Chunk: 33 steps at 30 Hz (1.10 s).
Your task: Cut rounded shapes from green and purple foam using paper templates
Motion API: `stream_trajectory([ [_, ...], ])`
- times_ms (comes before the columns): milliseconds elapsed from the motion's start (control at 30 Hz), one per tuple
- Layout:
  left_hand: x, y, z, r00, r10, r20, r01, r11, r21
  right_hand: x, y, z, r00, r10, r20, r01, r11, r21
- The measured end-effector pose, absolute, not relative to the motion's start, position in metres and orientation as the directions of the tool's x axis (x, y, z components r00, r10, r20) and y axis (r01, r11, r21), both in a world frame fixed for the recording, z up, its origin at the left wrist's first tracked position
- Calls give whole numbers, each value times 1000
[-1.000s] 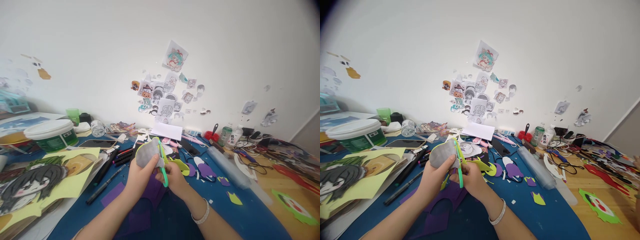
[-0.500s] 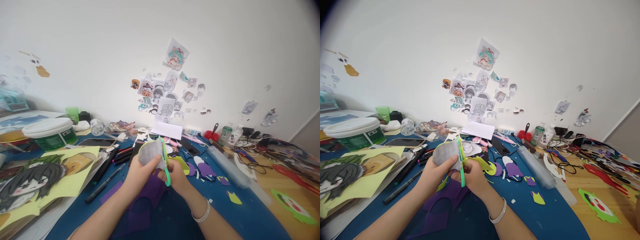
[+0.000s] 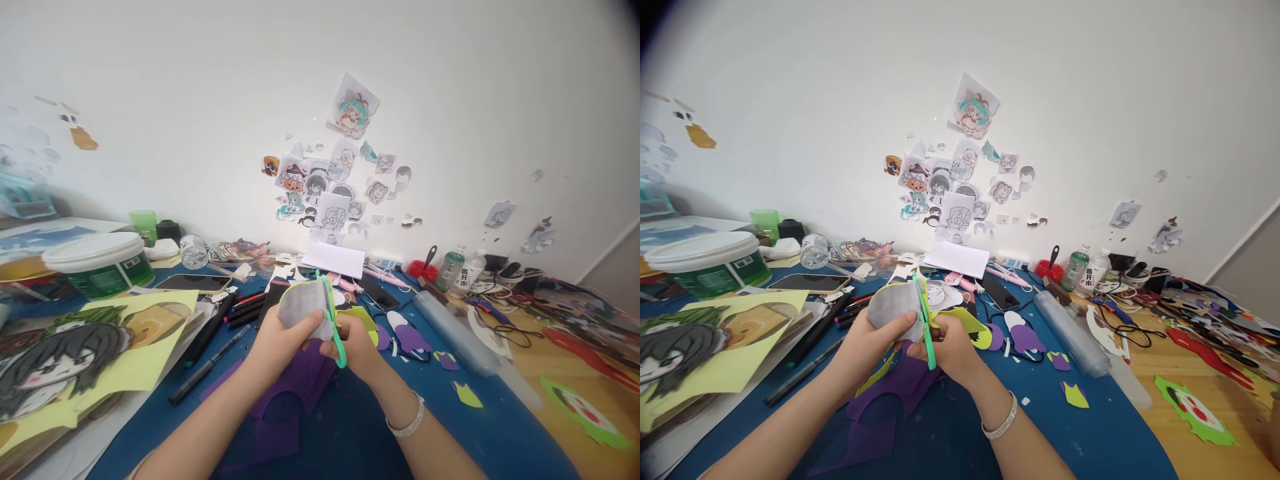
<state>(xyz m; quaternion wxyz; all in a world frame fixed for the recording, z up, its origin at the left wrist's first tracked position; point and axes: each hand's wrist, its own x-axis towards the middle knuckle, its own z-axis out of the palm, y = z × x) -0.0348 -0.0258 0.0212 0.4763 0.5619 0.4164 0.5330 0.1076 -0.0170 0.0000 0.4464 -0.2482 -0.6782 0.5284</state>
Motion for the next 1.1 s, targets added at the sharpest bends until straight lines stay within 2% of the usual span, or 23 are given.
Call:
stream_trajectory([
  [233, -30, -32, 28, 45, 982, 181, -145, -173, 974, 109, -16, -1, -454, 841, 296, -82, 291, -953],
  [400, -34, -31, 33, 219, 971, 98, -265, -38, 963, 112, -15, 0, -493, 834, 245, -89, 232, -969],
  [533, -37, -31, 36, 344, 936, 66, -293, 41, 955, 116, -15, 3, -495, 839, 226, -23, 248, -969],
  [733, -32, -31, 32, 179, 982, 57, -196, -21, 980, 113, -19, 10, -444, 871, 211, -12, 229, -973],
  [1100, -28, -33, 31, 160, 984, 81, -217, -45, 975, 106, -20, 4, -404, 882, 244, -50, 245, -968],
])
